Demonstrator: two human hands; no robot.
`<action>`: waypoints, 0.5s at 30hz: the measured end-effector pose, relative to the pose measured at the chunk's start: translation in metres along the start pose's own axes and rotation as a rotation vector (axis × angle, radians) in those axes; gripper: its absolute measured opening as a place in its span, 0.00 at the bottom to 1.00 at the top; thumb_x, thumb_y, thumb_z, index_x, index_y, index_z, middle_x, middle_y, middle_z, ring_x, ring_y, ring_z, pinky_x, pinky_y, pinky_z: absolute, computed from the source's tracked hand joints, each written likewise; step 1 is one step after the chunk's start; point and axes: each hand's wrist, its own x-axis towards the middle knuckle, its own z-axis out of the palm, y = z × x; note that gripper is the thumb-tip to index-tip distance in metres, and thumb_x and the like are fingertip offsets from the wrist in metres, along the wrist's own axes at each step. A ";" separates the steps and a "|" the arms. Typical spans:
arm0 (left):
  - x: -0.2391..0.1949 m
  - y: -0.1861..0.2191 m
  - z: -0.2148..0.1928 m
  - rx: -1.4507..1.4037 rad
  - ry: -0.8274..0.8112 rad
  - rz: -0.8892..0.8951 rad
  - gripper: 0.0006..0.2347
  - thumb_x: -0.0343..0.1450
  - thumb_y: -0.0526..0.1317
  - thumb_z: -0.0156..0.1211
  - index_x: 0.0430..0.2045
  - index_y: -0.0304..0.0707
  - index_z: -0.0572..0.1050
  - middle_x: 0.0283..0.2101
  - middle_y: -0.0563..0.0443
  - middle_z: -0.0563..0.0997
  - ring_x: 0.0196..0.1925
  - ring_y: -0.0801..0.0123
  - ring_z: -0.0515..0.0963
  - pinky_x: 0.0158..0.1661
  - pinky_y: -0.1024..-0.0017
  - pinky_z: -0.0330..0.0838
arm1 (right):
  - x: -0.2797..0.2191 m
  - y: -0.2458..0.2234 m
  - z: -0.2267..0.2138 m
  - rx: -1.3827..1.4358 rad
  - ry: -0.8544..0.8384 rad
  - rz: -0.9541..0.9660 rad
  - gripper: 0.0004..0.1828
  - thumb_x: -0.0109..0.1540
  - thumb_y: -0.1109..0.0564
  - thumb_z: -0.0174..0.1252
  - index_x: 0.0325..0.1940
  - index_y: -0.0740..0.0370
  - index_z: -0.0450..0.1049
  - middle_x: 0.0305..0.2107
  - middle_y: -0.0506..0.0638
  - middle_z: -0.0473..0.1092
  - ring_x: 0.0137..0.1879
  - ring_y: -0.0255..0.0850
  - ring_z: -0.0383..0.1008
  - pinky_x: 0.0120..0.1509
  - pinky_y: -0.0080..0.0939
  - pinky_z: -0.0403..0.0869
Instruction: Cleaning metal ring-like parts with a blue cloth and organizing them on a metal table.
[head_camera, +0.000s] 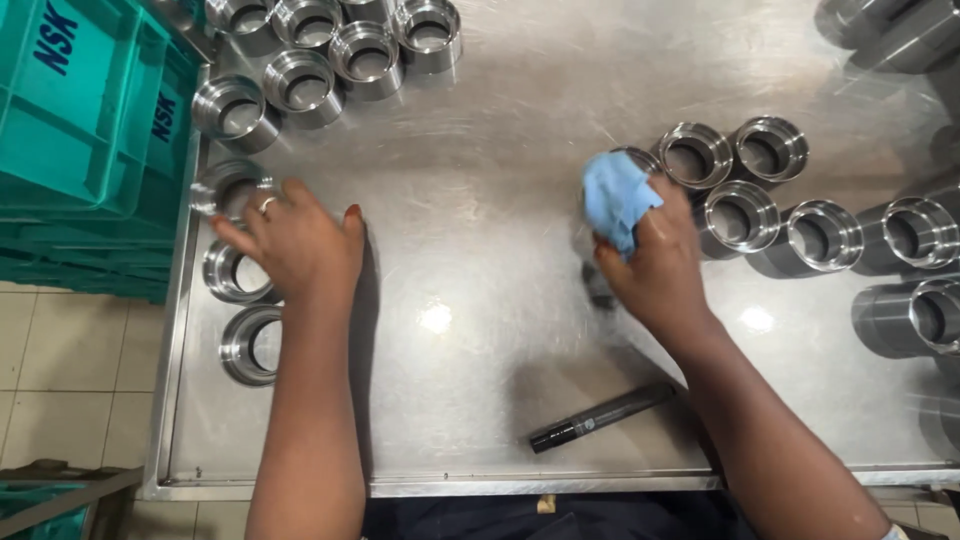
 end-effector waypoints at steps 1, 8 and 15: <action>-0.004 0.003 0.004 0.003 -0.004 0.001 0.31 0.69 0.53 0.71 0.57 0.24 0.70 0.62 0.19 0.70 0.75 0.33 0.55 0.71 0.33 0.25 | -0.007 0.002 0.006 0.001 -0.002 0.004 0.25 0.51 0.66 0.67 0.53 0.70 0.75 0.53 0.66 0.70 0.60 0.60 0.69 0.64 0.53 0.68; -0.030 0.041 0.008 -0.052 0.110 0.220 0.28 0.60 0.51 0.76 0.45 0.28 0.74 0.71 0.33 0.56 0.78 0.40 0.41 0.67 0.29 0.26 | -0.004 -0.003 -0.006 1.729 -0.209 0.553 0.35 0.54 0.67 0.57 0.67 0.70 0.65 0.51 0.62 0.73 0.64 0.57 0.74 0.69 0.57 0.73; -0.046 0.070 0.011 -0.193 0.084 0.493 0.23 0.61 0.50 0.76 0.40 0.30 0.77 0.76 0.34 0.47 0.78 0.39 0.35 0.68 0.28 0.29 | 0.009 -0.017 -0.015 1.843 -0.170 0.532 0.40 0.55 0.62 0.56 0.73 0.67 0.59 0.59 0.64 0.68 0.68 0.59 0.72 0.72 0.59 0.73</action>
